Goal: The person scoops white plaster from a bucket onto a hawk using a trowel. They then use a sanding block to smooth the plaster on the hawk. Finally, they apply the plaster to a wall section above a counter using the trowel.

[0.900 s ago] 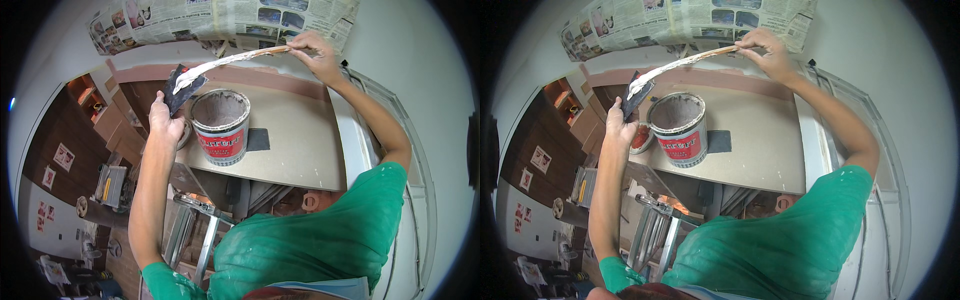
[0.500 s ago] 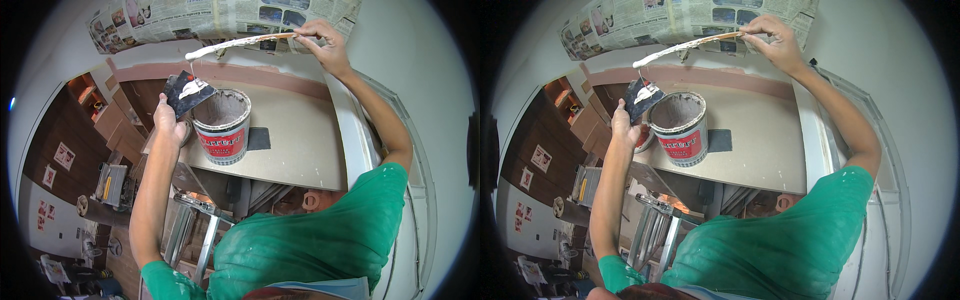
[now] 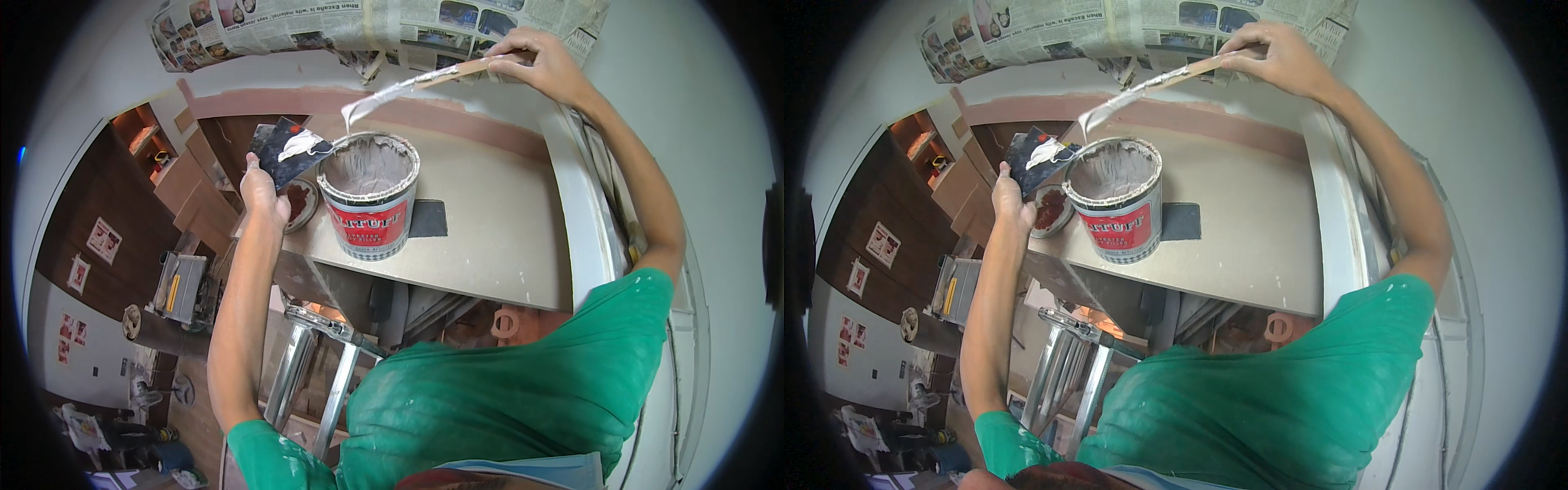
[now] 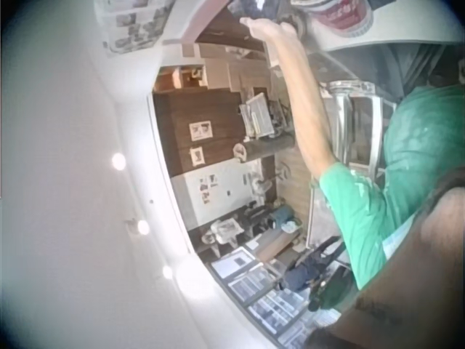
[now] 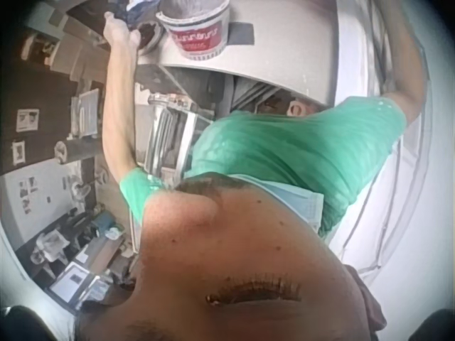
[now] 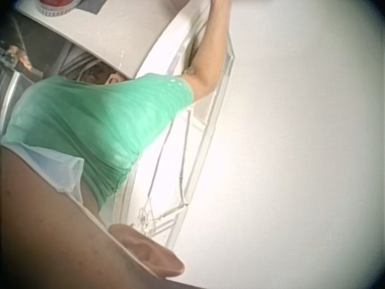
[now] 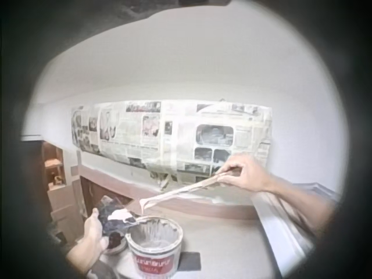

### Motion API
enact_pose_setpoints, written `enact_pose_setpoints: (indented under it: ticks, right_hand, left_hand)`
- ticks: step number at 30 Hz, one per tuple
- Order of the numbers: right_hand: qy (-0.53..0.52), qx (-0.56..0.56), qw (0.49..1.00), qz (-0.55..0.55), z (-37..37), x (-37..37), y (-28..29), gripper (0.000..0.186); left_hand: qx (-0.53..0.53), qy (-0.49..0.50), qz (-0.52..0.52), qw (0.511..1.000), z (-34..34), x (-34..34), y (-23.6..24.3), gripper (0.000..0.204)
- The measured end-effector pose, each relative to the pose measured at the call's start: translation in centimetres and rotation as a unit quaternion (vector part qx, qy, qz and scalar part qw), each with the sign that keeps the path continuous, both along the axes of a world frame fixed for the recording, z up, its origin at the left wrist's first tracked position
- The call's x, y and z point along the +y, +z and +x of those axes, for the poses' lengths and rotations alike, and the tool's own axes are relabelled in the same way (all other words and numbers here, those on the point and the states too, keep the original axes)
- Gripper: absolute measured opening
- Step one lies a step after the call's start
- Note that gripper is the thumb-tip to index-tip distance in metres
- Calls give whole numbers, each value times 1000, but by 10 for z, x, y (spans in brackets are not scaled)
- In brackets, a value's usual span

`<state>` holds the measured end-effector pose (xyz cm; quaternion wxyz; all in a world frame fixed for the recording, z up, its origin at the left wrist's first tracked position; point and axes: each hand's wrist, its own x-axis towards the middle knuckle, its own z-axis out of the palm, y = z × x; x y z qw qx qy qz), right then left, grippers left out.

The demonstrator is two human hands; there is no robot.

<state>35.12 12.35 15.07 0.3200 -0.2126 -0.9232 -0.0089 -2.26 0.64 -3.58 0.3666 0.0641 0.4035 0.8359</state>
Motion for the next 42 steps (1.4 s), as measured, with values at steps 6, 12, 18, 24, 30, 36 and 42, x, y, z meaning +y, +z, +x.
enact_pose_setpoints:
  ticks: [6,12,18,24,30,36,42]
  right_hand:
    - [-27,-158,984,76,-34,-1,-11,23]
    - [49,-249,959,128,-91,11,-65,15]
    - [69,-310,942,113,-128,-1,-98,16]
    - [72,-313,946,-35,-123,11,-90,22]
    - [8,-244,966,-88,-86,29,-64,27]
    - [-54,-150,983,-88,-35,28,-23,28]
    - [-101,-87,989,-59,-4,5,17,27]
  left_hand:
    - [-6,-11,0,1000,0,4,-2,32]
    - [10,-31,-2,999,13,6,7,32]
    - [32,-33,-4,999,12,0,8,32]
    - [36,-25,-3,999,4,-3,7,33]
    - [52,-38,27,998,1,-4,5,32]
    - [69,-52,13,996,4,-1,7,33]
    - [103,-55,17,993,20,-3,20,36]
